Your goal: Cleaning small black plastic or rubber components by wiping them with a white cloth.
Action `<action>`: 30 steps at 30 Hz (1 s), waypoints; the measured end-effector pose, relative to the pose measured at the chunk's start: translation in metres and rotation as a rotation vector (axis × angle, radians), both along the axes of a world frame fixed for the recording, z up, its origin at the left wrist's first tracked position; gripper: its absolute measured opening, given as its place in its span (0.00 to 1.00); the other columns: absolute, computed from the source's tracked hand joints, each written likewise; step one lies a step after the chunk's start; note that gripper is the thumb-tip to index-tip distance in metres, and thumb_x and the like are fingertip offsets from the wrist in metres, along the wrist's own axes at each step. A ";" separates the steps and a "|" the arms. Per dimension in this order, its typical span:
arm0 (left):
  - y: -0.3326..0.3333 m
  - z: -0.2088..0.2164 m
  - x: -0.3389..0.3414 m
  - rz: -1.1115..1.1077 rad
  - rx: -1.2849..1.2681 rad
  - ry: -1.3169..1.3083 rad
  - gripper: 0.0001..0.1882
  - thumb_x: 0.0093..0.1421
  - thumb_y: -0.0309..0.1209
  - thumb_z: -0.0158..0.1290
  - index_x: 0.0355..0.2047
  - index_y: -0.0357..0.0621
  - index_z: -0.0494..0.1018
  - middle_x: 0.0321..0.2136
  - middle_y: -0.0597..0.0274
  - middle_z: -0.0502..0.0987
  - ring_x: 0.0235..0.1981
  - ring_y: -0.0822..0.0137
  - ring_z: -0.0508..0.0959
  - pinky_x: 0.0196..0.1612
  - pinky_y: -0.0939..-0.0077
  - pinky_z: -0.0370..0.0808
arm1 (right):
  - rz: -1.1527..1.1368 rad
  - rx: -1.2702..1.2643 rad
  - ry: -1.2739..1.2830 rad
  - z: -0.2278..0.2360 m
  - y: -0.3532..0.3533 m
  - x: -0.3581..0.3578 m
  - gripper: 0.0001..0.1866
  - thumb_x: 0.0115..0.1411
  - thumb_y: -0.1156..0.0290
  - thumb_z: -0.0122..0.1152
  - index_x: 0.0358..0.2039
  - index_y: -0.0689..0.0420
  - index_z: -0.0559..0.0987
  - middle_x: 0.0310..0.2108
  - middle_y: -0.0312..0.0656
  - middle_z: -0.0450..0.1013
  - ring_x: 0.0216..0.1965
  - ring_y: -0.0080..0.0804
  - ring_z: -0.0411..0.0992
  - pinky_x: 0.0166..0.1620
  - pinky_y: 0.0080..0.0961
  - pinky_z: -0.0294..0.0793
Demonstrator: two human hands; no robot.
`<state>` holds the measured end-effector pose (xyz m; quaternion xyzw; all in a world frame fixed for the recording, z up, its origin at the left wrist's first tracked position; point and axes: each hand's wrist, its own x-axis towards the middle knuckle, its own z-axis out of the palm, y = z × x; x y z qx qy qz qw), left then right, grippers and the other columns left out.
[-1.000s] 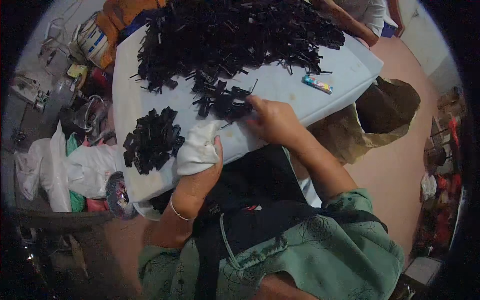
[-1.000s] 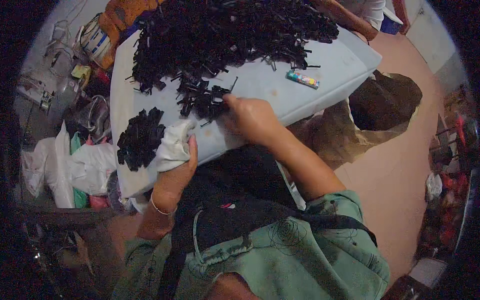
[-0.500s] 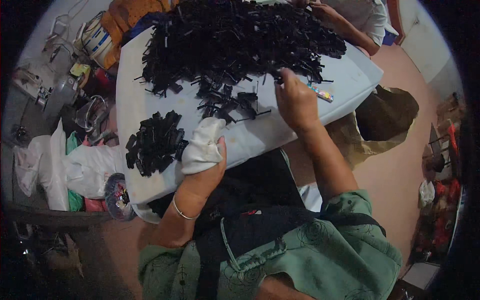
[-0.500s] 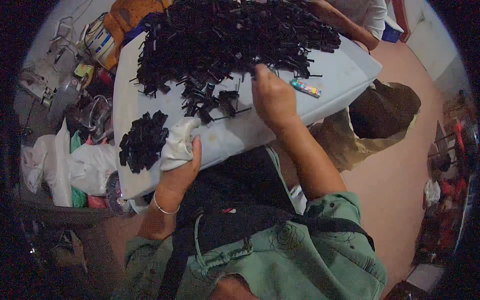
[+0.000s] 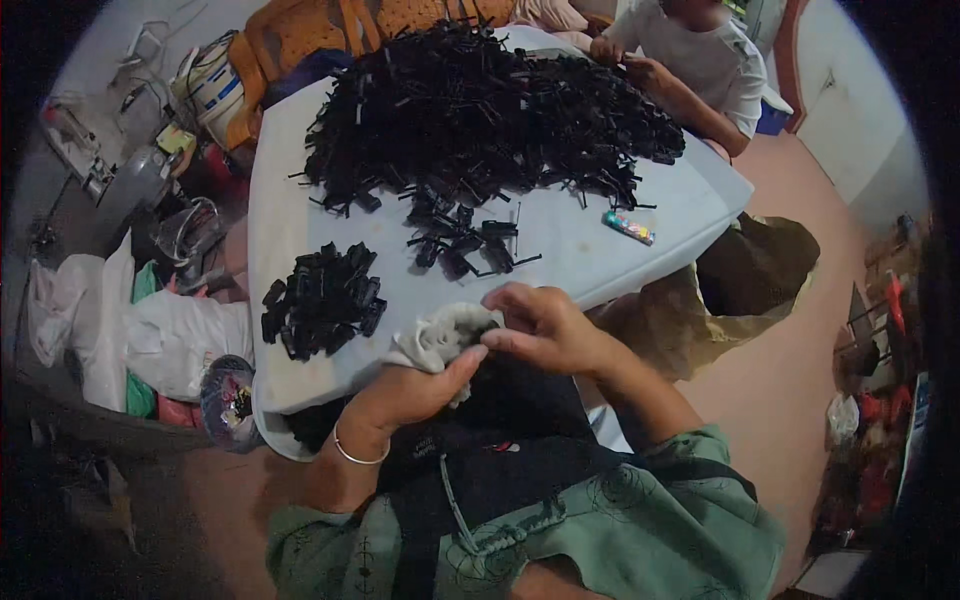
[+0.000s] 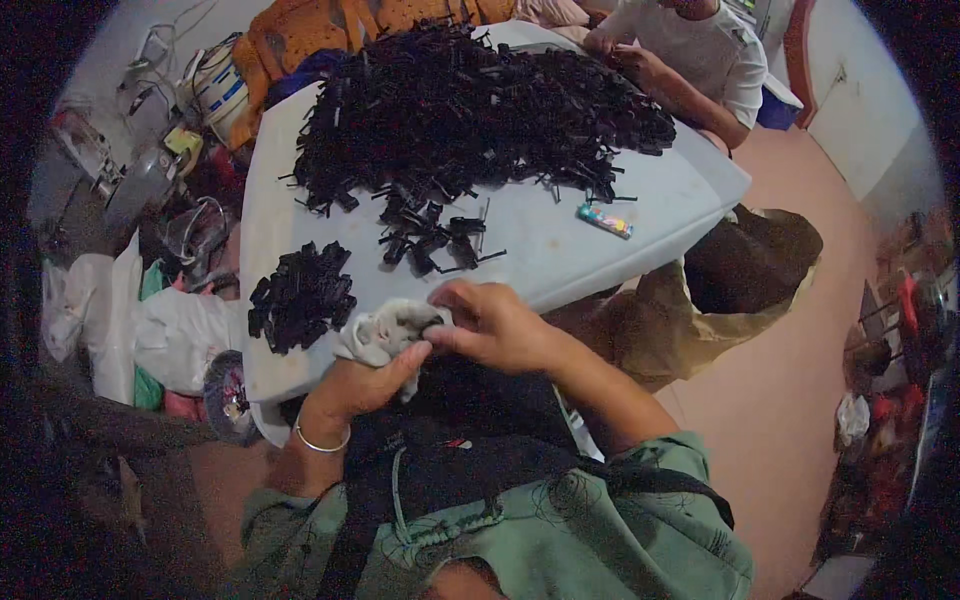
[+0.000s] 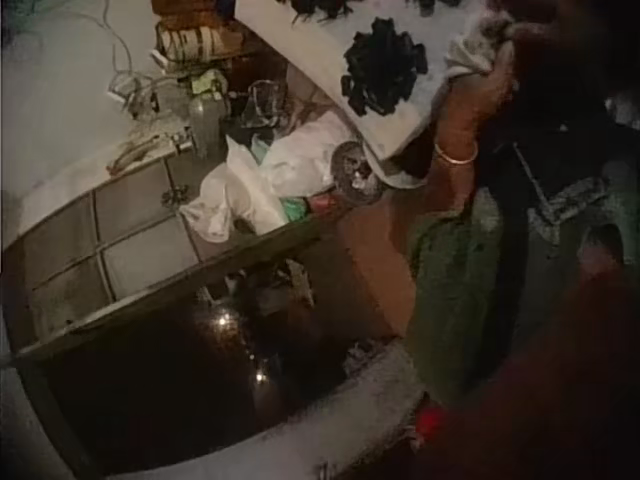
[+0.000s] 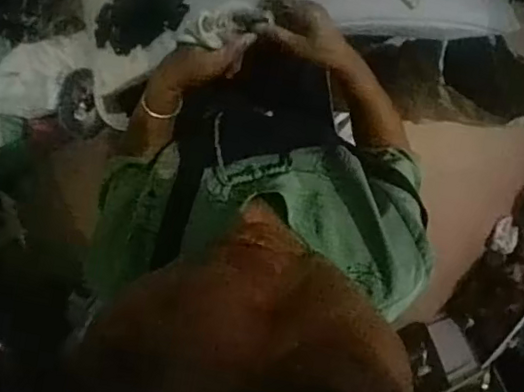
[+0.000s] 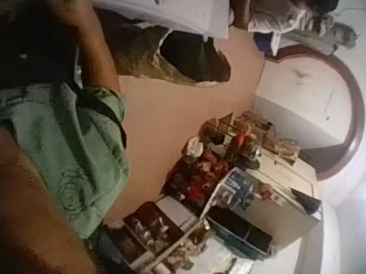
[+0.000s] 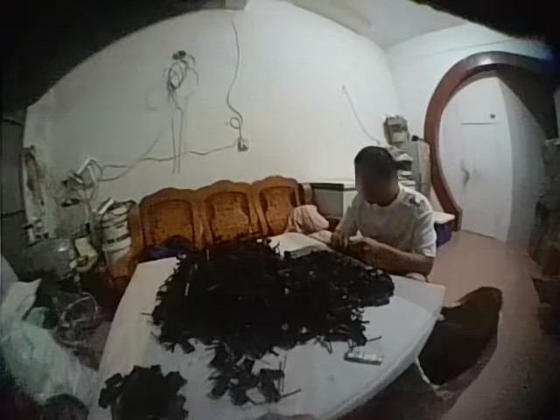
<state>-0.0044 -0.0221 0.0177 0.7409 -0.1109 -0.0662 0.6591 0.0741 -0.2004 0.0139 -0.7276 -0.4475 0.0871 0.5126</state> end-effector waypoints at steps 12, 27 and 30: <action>-0.017 -0.008 -0.009 0.188 0.072 -0.192 0.13 0.55 0.25 0.48 0.41 0.37 0.65 0.28 0.64 0.71 0.27 0.78 0.70 0.28 0.84 0.69 | -0.355 0.200 -0.088 -0.010 0.017 -0.018 0.12 0.46 0.71 0.65 0.27 0.58 0.70 0.13 0.34 0.61 0.15 0.18 0.58 0.19 0.15 0.58; -0.017 -0.022 -0.006 0.449 0.710 -0.675 0.15 0.49 0.24 0.48 0.39 0.37 0.67 0.31 0.49 0.72 0.32 0.53 0.73 0.35 0.66 0.70 | -0.136 0.134 0.353 -0.035 0.028 -0.027 0.16 0.60 0.65 0.45 0.22 0.64 0.68 0.14 0.39 0.62 0.19 0.23 0.57 0.24 0.25 0.62; -0.014 -0.031 -0.009 0.479 0.952 -0.767 0.14 0.50 0.24 0.48 0.39 0.37 0.67 0.33 0.48 0.71 0.33 0.52 0.73 0.35 0.67 0.71 | -0.100 0.106 0.474 -0.041 0.031 -0.025 0.16 0.60 0.64 0.45 0.22 0.64 0.69 0.15 0.34 0.61 0.21 0.19 0.56 0.25 0.23 0.61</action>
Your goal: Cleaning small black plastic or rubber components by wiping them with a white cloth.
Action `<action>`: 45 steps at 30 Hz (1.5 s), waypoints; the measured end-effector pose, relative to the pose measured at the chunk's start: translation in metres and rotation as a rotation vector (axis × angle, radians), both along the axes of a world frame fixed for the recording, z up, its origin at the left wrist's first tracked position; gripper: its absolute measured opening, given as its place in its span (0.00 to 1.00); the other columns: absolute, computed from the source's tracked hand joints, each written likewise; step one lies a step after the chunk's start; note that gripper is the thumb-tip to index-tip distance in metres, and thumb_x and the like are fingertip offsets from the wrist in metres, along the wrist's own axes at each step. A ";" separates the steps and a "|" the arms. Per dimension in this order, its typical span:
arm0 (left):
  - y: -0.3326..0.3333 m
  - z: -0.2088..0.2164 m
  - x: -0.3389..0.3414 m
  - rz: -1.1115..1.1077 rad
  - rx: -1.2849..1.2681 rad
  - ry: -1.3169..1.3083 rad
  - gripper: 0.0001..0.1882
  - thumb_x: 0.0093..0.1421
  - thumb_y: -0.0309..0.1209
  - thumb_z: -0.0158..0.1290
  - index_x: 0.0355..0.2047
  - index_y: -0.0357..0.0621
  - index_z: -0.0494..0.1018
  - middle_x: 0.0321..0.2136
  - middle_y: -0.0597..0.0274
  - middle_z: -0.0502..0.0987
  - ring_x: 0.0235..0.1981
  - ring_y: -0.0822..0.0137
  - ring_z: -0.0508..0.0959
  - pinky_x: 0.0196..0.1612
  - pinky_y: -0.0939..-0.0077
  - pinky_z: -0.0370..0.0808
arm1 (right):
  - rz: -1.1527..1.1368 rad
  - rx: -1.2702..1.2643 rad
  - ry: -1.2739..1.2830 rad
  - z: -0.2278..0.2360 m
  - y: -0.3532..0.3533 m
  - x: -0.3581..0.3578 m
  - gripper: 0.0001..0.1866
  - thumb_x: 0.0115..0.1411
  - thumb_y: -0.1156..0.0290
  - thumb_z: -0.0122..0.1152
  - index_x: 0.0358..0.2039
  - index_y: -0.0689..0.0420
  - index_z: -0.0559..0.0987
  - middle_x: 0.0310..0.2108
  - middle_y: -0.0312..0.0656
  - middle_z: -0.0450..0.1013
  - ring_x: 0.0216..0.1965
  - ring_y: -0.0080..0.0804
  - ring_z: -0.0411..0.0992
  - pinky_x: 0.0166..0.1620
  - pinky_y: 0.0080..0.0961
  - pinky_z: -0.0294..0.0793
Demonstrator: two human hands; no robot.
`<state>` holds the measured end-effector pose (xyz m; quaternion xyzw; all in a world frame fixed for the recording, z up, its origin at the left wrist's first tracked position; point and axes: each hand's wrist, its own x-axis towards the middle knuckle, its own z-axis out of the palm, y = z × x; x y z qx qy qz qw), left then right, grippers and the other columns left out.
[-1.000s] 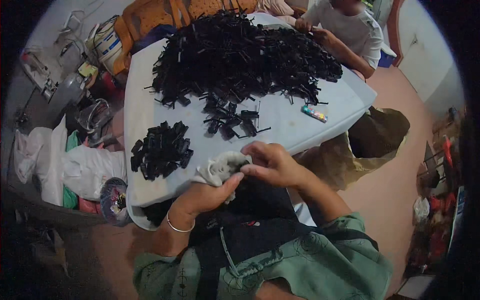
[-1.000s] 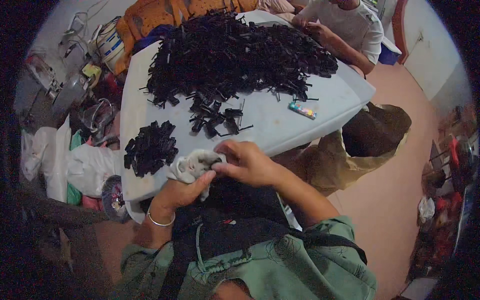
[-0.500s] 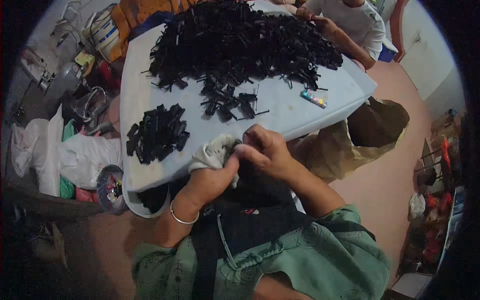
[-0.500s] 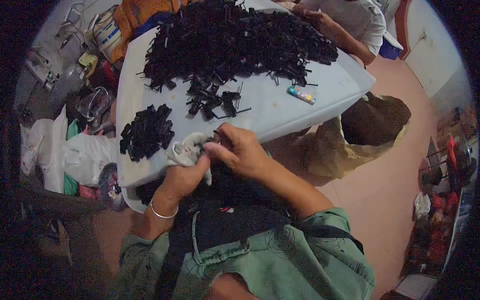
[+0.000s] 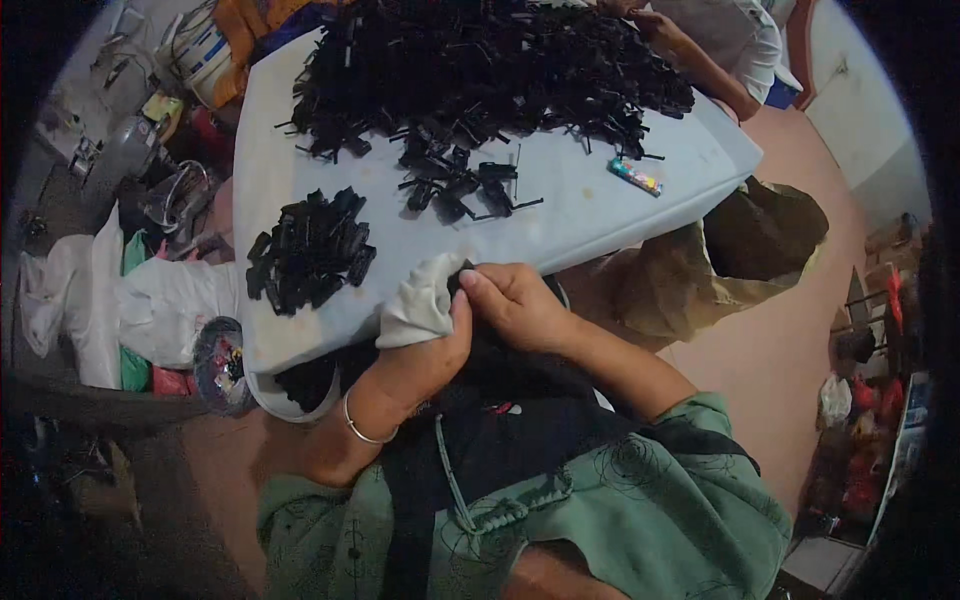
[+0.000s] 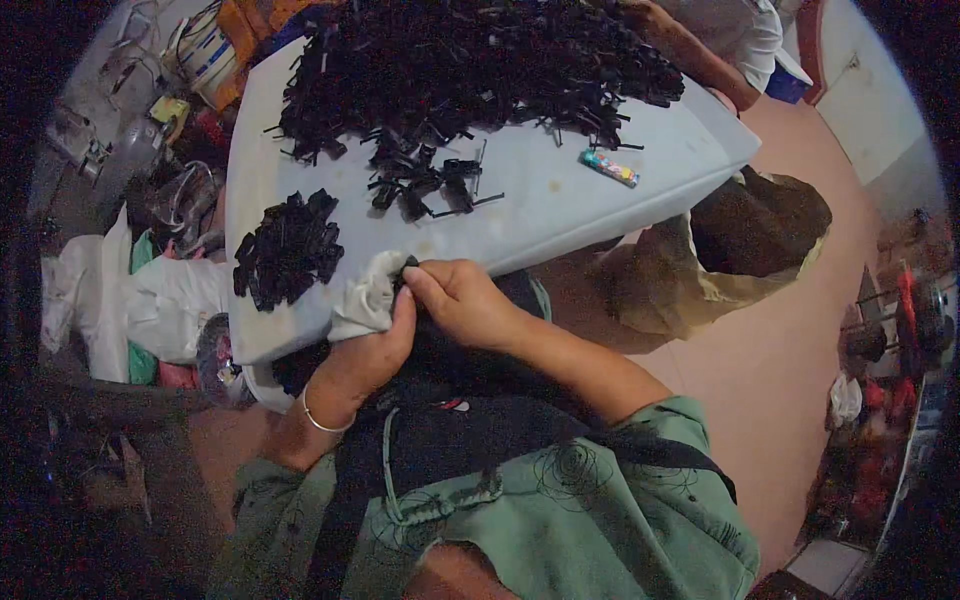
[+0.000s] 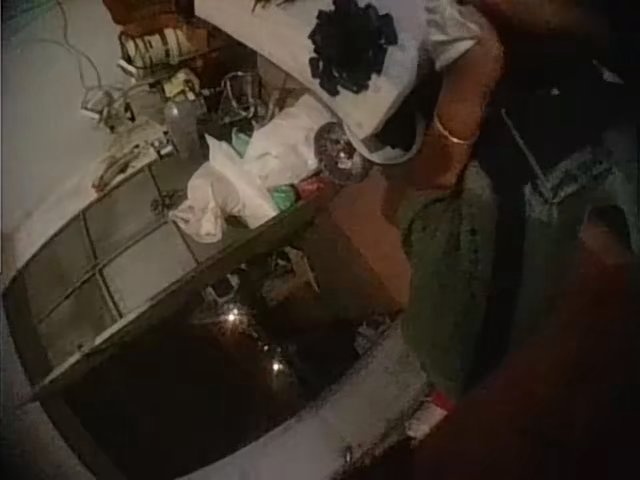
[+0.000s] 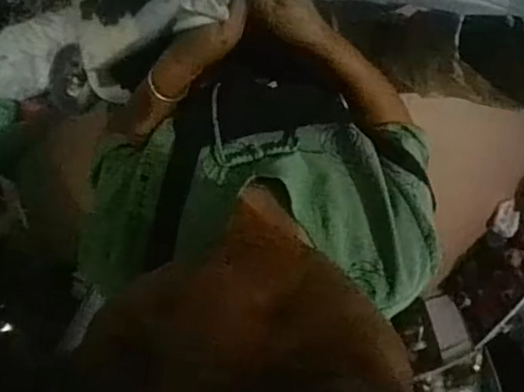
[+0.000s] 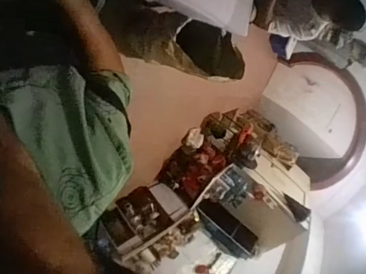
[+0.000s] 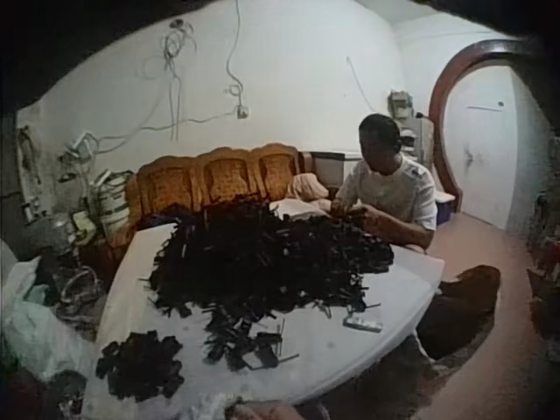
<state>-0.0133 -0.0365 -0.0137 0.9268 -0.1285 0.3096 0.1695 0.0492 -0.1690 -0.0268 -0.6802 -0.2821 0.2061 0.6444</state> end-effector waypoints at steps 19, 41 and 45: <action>0.017 0.020 -0.002 -0.327 -1.056 0.636 0.15 0.58 0.25 0.39 0.46 0.36 0.59 0.17 0.67 0.67 0.13 0.79 0.65 0.17 0.85 0.63 | 0.094 -0.052 -0.291 0.017 -0.003 0.015 0.08 0.55 0.71 0.53 0.24 0.63 0.71 0.19 0.48 0.68 0.19 0.39 0.65 0.25 0.28 0.64; 0.064 0.038 0.018 0.347 0.133 0.059 0.19 0.52 0.29 0.48 0.44 0.38 0.62 0.36 0.45 0.68 0.34 0.50 0.72 0.37 0.64 0.72 | -0.484 -0.643 -0.699 0.012 -0.035 0.057 0.08 0.55 0.66 0.51 0.30 0.58 0.72 0.22 0.50 0.69 0.24 0.44 0.69 0.28 0.34 0.66; 0.061 0.041 0.016 0.318 0.163 -0.075 0.20 0.49 0.25 0.51 0.44 0.38 0.64 0.38 0.47 0.68 0.38 0.52 0.71 0.41 0.66 0.71 | -0.345 -0.859 -0.817 -0.003 -0.052 0.076 0.07 0.52 0.69 0.52 0.31 0.58 0.71 0.23 0.48 0.70 0.27 0.46 0.70 0.30 0.37 0.68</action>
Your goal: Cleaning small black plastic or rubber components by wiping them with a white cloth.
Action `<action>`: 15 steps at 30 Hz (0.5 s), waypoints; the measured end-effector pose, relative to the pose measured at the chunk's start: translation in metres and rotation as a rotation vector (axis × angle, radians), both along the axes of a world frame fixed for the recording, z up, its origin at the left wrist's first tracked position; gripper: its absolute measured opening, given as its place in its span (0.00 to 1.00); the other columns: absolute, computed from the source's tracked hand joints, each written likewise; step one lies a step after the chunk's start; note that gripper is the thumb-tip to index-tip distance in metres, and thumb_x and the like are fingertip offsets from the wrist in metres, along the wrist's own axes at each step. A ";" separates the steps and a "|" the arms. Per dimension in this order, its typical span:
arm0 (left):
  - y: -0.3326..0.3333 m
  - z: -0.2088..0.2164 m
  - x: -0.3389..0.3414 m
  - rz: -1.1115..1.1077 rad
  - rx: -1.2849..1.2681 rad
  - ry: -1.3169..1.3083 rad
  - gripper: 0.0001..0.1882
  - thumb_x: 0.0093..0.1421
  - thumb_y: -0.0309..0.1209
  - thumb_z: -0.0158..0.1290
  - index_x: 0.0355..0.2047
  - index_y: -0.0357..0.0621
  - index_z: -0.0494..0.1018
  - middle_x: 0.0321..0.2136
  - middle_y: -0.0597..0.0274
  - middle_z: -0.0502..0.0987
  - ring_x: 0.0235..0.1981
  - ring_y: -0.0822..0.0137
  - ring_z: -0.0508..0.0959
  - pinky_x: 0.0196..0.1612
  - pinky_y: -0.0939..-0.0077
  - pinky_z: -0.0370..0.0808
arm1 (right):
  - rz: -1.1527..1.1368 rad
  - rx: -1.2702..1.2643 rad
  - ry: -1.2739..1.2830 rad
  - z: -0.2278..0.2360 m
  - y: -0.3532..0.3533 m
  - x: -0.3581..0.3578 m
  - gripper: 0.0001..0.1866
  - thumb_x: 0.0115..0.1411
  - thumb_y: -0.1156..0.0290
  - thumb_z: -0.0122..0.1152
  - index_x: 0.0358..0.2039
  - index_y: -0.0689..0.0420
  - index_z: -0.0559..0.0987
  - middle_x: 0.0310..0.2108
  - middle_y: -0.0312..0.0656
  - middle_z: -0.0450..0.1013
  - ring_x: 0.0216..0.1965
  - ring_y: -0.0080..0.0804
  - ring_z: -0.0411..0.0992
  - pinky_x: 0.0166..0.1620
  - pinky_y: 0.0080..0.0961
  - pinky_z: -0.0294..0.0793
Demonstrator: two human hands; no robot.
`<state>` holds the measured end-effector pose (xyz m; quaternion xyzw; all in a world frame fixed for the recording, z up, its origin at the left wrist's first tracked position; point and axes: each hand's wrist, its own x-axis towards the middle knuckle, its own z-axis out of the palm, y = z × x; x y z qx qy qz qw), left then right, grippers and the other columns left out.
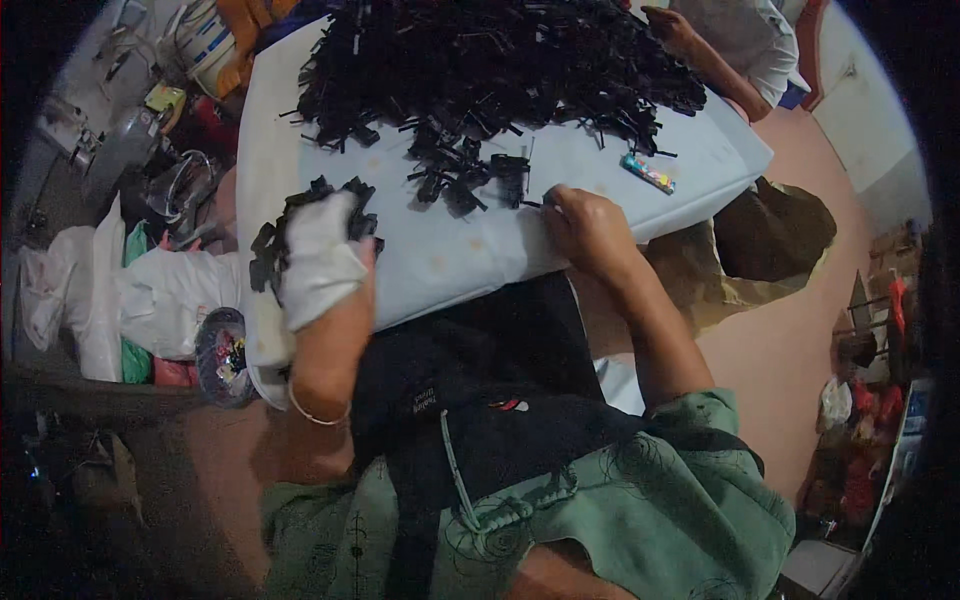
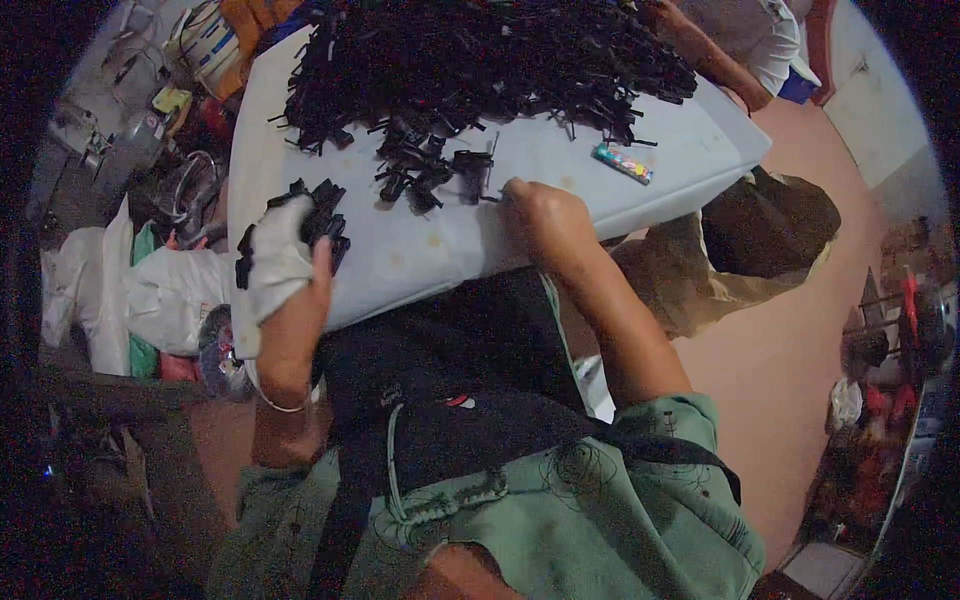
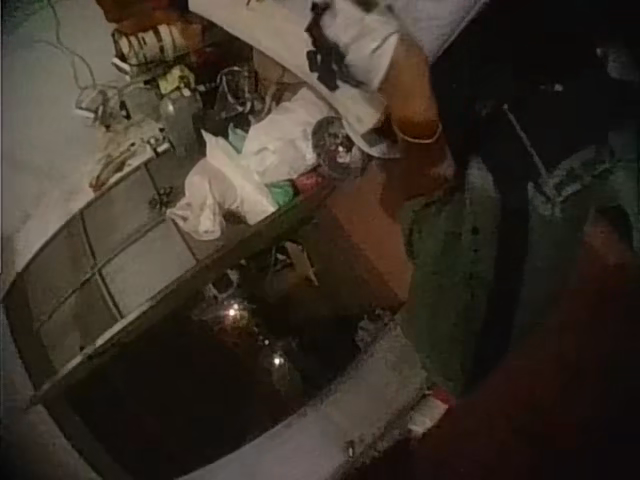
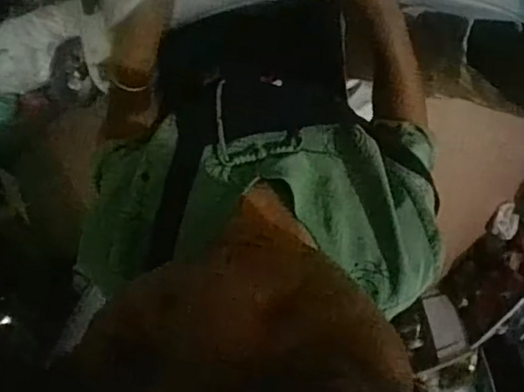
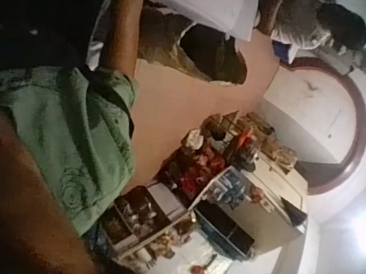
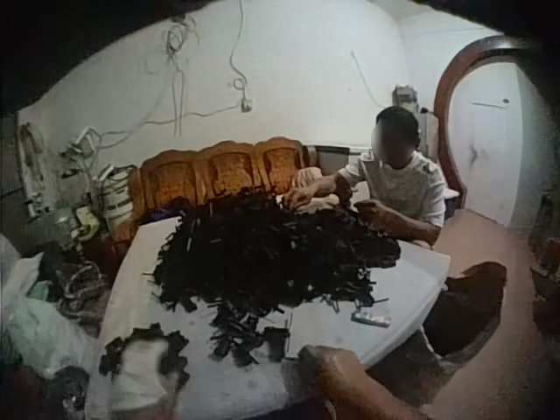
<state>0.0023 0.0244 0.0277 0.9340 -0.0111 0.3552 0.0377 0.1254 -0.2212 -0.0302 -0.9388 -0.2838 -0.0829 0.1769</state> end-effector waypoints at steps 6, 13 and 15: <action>-0.054 -0.017 0.000 -0.231 -0.489 0.292 0.14 0.53 0.26 0.49 0.41 0.37 0.66 0.35 0.49 0.71 0.36 0.55 0.72 0.42 0.71 0.68 | 0.301 0.201 -0.232 0.005 0.011 -0.035 0.06 0.47 0.74 0.54 0.27 0.57 0.69 0.20 0.43 0.67 0.23 0.42 0.68 0.25 0.33 0.68; -0.060 -0.024 0.017 -0.238 -1.032 0.638 0.16 0.54 0.27 0.49 0.43 0.37 0.64 0.34 0.56 0.72 0.36 0.68 0.72 0.40 0.78 0.68 | 0.607 0.204 -0.350 0.012 0.024 -0.045 0.10 0.41 0.71 0.51 0.27 0.56 0.67 0.20 0.38 0.64 0.23 0.37 0.68 0.22 0.33 0.68; -0.057 -0.040 0.019 -0.423 -1.135 0.407 0.14 0.55 0.28 0.48 0.41 0.39 0.64 0.30 0.59 0.73 0.28 0.73 0.72 0.26 0.79 0.71 | 0.585 0.298 -0.277 0.008 0.029 -0.044 0.09 0.44 0.70 0.55 0.26 0.57 0.68 0.18 0.38 0.64 0.20 0.35 0.67 0.22 0.30 0.67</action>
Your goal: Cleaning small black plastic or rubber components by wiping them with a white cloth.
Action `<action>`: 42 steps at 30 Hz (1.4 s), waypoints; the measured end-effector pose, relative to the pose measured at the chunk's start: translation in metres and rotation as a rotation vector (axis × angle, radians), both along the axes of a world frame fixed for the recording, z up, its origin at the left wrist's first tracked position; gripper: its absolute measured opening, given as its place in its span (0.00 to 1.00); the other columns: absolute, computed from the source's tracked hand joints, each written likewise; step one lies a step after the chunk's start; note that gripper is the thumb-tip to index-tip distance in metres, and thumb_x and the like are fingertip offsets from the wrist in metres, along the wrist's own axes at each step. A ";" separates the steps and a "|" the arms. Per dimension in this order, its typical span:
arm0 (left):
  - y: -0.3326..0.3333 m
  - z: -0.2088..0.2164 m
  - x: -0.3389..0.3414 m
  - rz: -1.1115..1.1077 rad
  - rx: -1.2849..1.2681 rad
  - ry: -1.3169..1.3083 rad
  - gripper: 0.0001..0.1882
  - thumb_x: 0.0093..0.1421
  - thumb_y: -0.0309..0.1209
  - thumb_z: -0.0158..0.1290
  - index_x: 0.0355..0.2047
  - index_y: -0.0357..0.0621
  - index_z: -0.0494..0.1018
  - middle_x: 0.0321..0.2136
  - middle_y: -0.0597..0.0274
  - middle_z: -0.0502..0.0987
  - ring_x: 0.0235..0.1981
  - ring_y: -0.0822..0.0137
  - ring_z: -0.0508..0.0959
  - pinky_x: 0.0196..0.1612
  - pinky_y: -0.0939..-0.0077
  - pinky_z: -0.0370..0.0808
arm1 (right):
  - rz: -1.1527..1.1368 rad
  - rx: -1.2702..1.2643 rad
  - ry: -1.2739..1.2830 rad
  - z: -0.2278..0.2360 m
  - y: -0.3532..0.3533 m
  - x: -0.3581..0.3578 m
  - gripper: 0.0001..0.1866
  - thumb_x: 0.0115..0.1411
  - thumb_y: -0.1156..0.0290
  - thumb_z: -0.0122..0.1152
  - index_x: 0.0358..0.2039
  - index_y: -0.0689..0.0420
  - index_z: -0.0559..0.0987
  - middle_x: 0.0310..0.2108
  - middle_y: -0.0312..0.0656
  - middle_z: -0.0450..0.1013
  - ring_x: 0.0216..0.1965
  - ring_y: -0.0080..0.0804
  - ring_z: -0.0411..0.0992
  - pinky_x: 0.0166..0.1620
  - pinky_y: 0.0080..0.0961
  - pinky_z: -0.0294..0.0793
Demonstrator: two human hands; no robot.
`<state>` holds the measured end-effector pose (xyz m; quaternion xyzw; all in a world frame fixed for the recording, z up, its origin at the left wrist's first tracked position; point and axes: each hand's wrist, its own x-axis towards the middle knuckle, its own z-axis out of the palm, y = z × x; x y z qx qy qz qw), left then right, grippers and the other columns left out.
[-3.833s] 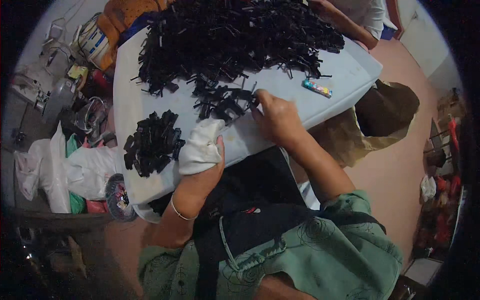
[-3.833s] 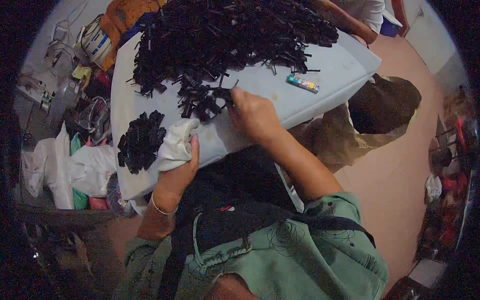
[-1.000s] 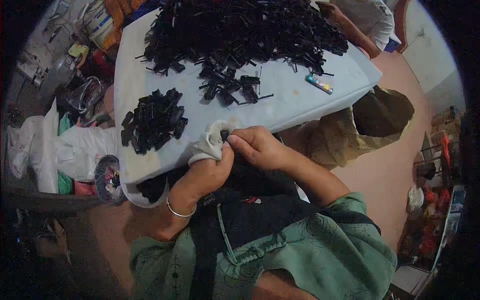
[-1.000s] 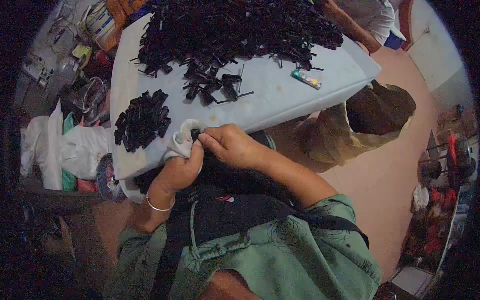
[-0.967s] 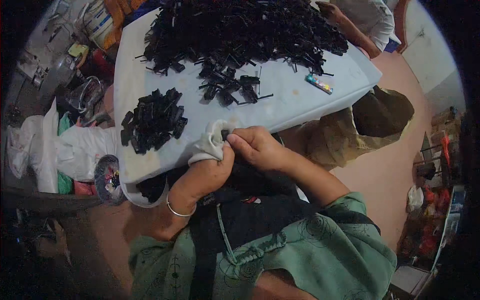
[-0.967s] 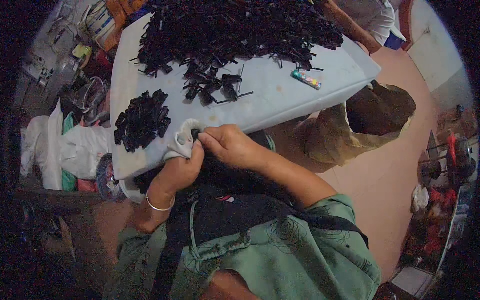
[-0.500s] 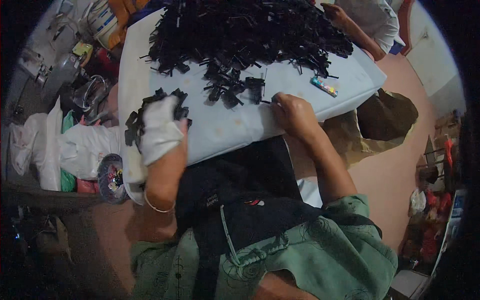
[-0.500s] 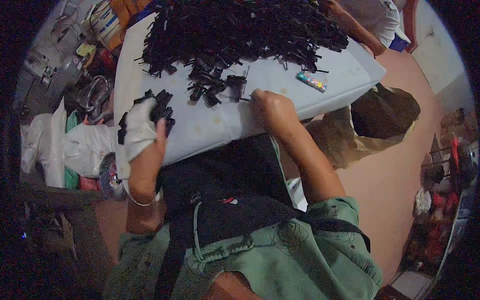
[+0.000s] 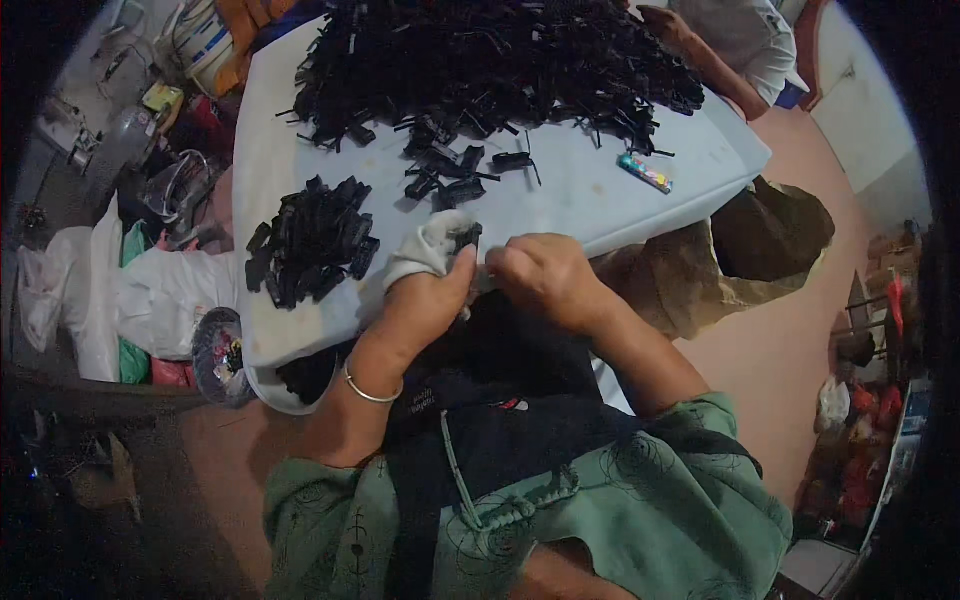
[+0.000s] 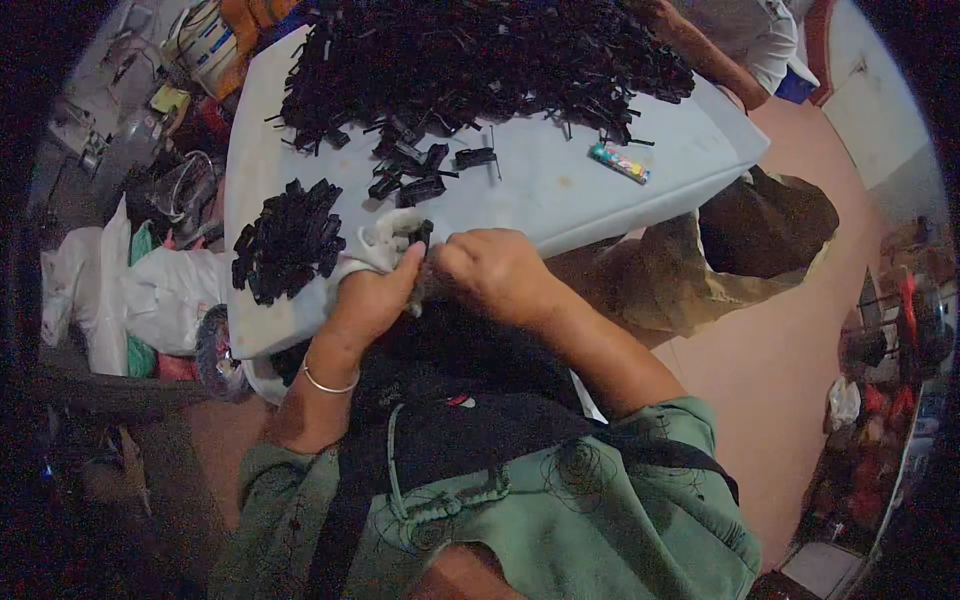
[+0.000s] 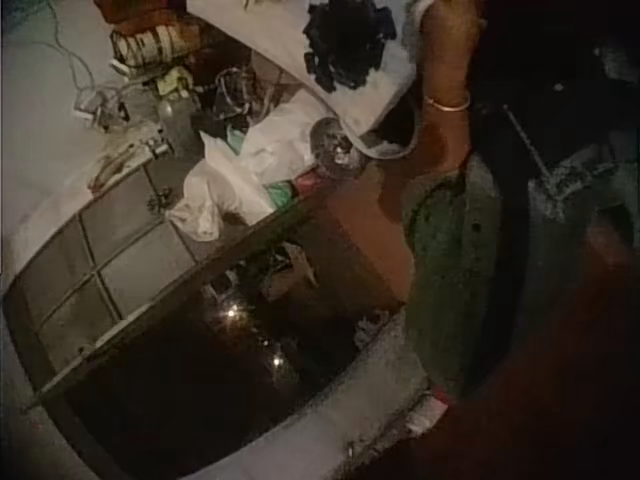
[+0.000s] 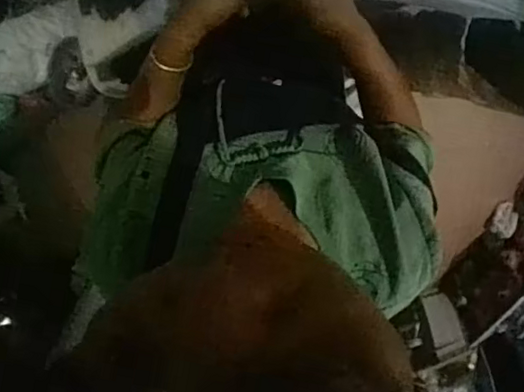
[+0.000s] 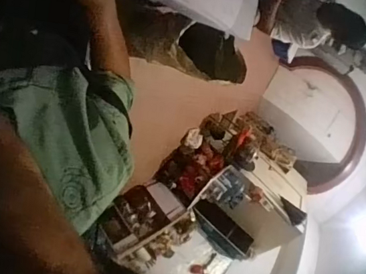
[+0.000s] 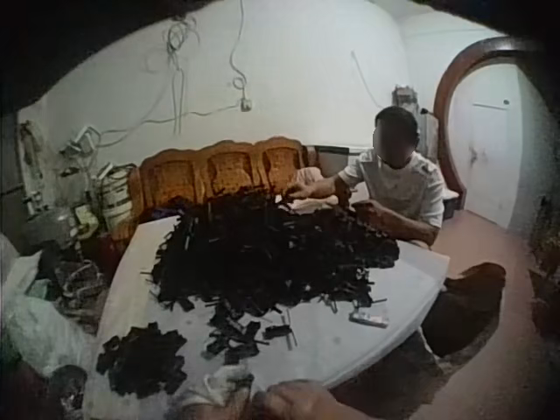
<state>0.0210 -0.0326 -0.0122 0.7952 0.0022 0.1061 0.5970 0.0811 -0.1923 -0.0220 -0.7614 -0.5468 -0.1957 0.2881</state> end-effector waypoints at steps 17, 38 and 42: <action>-0.002 0.009 -0.020 -0.046 0.017 0.092 0.13 0.53 0.26 0.48 0.40 0.37 0.69 0.29 0.60 0.74 0.28 0.71 0.74 0.31 0.78 0.72 | -0.049 0.106 0.931 0.000 0.013 -0.021 0.14 0.61 0.66 0.44 0.23 0.63 0.68 0.16 0.34 0.61 0.21 0.19 0.58 0.25 0.21 0.61; -0.004 0.006 -0.023 -0.020 0.011 -0.054 0.12 0.53 0.24 0.47 0.39 0.36 0.68 0.31 0.55 0.74 0.28 0.68 0.74 0.31 0.76 0.71 | 0.035 0.178 0.912 0.012 0.010 -0.024 0.12 0.60 0.68 0.46 0.24 0.63 0.69 0.16 0.35 0.61 0.21 0.17 0.57 0.25 0.18 0.61; -0.001 0.005 -0.020 0.051 0.348 -0.199 0.12 0.51 0.25 0.48 0.37 0.37 0.69 0.33 0.47 0.73 0.36 0.54 0.73 0.39 0.69 0.70 | -0.037 0.285 1.020 -0.006 0.027 -0.026 0.14 0.61 0.66 0.44 0.24 0.62 0.69 0.16 0.31 0.60 0.22 0.16 0.56 0.25 0.18 0.60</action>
